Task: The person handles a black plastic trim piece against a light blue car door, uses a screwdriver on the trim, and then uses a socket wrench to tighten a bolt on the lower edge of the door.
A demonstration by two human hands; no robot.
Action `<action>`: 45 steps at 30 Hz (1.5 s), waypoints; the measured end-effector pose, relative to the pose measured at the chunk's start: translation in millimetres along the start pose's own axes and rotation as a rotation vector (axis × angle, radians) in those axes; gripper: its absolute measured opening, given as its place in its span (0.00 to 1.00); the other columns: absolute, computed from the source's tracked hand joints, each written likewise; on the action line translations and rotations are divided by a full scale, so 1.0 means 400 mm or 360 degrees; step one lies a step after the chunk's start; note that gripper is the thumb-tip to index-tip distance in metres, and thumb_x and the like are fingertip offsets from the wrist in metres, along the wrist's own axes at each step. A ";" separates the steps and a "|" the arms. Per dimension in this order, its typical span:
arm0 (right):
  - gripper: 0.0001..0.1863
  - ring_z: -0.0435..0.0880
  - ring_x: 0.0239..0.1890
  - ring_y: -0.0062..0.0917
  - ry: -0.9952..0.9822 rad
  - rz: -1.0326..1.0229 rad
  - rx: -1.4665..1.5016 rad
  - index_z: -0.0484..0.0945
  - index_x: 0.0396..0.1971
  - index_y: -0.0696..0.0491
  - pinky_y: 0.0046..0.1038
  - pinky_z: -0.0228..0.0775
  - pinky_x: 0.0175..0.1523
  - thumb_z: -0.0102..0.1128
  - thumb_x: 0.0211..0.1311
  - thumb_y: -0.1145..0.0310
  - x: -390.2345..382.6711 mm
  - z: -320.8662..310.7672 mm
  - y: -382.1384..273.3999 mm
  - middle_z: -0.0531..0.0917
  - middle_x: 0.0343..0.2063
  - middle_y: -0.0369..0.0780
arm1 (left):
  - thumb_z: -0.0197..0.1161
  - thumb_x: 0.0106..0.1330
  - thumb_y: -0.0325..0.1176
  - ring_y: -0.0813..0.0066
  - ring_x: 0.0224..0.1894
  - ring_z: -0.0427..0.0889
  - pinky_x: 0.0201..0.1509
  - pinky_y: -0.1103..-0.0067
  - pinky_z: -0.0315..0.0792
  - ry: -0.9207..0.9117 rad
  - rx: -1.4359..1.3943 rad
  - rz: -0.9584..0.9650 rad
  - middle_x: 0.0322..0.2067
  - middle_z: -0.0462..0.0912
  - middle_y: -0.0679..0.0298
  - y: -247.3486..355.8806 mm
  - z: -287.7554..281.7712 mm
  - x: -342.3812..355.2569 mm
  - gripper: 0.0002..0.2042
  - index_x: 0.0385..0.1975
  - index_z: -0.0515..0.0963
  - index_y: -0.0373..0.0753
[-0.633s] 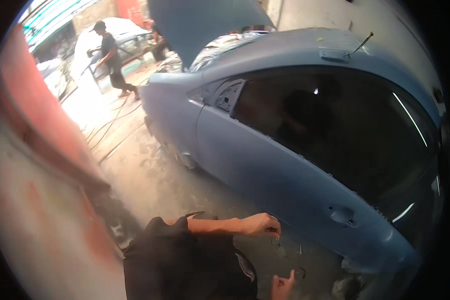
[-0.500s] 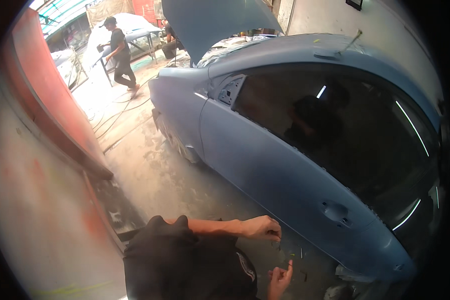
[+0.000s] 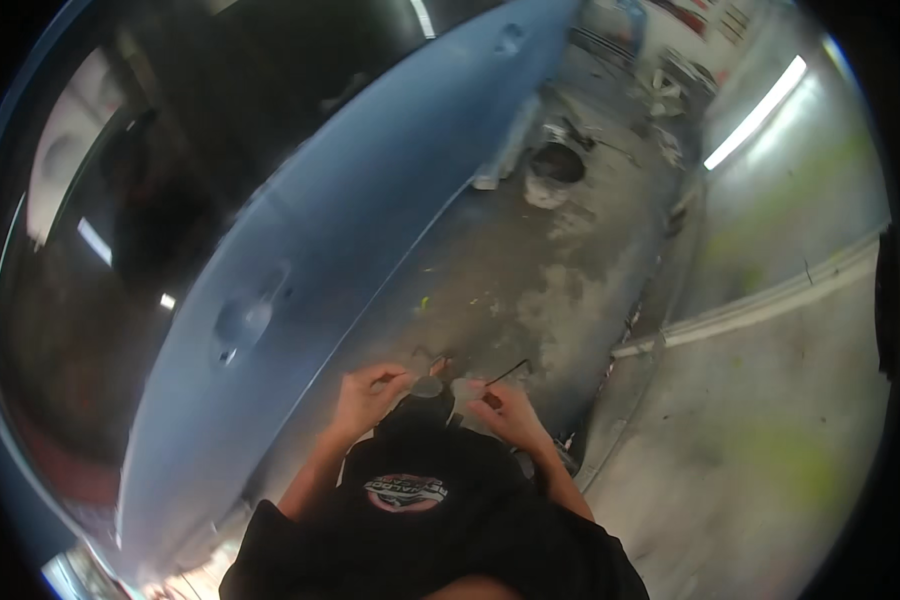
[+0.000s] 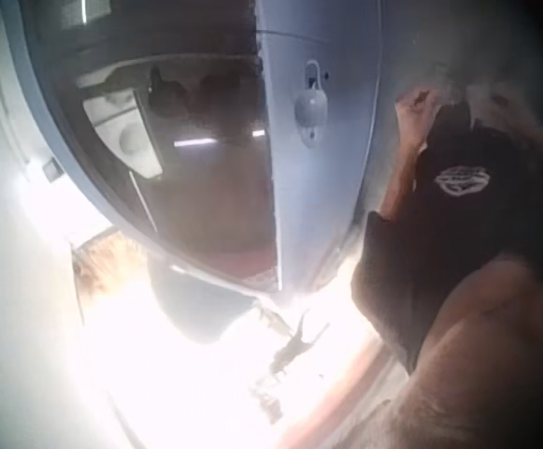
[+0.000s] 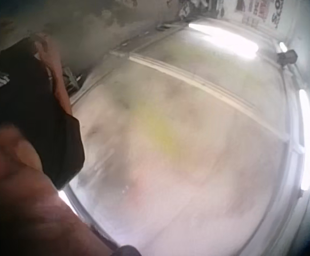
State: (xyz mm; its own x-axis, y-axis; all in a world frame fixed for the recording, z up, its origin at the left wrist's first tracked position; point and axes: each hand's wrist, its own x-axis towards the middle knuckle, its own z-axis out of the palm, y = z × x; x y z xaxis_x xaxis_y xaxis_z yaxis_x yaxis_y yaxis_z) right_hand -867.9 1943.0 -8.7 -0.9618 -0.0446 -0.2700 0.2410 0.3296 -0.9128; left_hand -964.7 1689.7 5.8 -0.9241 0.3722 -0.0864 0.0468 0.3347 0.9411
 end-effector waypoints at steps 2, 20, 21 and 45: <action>0.19 0.84 0.41 0.24 0.0281 -0.0123 0.0035 0.78 0.54 0.54 0.27 0.75 0.47 0.63 0.64 0.67 -0.031 -0.098 0.040 0.84 0.38 0.42 | 0.68 0.63 0.29 0.77 0.34 0.83 0.41 0.80 0.75 -0.0267 -0.0007 0.0230 0.31 0.86 0.62 0.079 0.099 0.164 0.06 0.34 0.83 0.34; 0.12 0.80 0.34 0.18 0.1575 0.0017 0.1025 0.79 0.48 0.60 0.22 0.75 0.42 0.54 0.72 0.70 0.102 -0.884 0.255 0.81 0.33 0.36 | 0.67 0.64 0.32 0.77 0.28 0.82 0.32 0.79 0.74 -0.1245 -0.0014 0.0802 0.26 0.84 0.60 0.462 0.905 1.030 0.07 0.34 0.83 0.34; 0.13 0.81 0.35 0.20 0.1459 -0.0080 0.1224 0.79 0.48 0.61 0.24 0.76 0.43 0.54 0.72 0.68 0.126 -0.956 0.255 0.82 0.34 0.37 | 0.67 0.64 0.32 0.77 0.28 0.82 0.32 0.79 0.74 -0.1237 -0.0037 0.0779 0.26 0.84 0.60 0.482 0.946 1.075 0.07 0.34 0.83 0.34; 0.03 0.83 0.29 0.27 0.1077 -0.0849 0.0404 0.80 0.34 0.61 0.23 0.73 0.35 0.58 0.64 0.79 1.000 -2.403 0.026 0.82 0.29 0.44 | 0.60 0.70 0.26 0.74 0.33 0.82 0.43 0.78 0.76 -0.0602 -0.0581 0.0679 0.31 0.84 0.59 1.053 1.351 2.166 0.04 0.36 0.79 0.32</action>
State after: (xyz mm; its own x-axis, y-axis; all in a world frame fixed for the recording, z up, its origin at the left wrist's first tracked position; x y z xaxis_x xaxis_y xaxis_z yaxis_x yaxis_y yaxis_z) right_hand -1375.0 2835.2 168.0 -0.8053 0.4598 0.3744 -0.3157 0.2019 -0.9271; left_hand -1540.7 2621.2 150.8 -0.6536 0.7066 0.2713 0.1855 -0.1980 0.9625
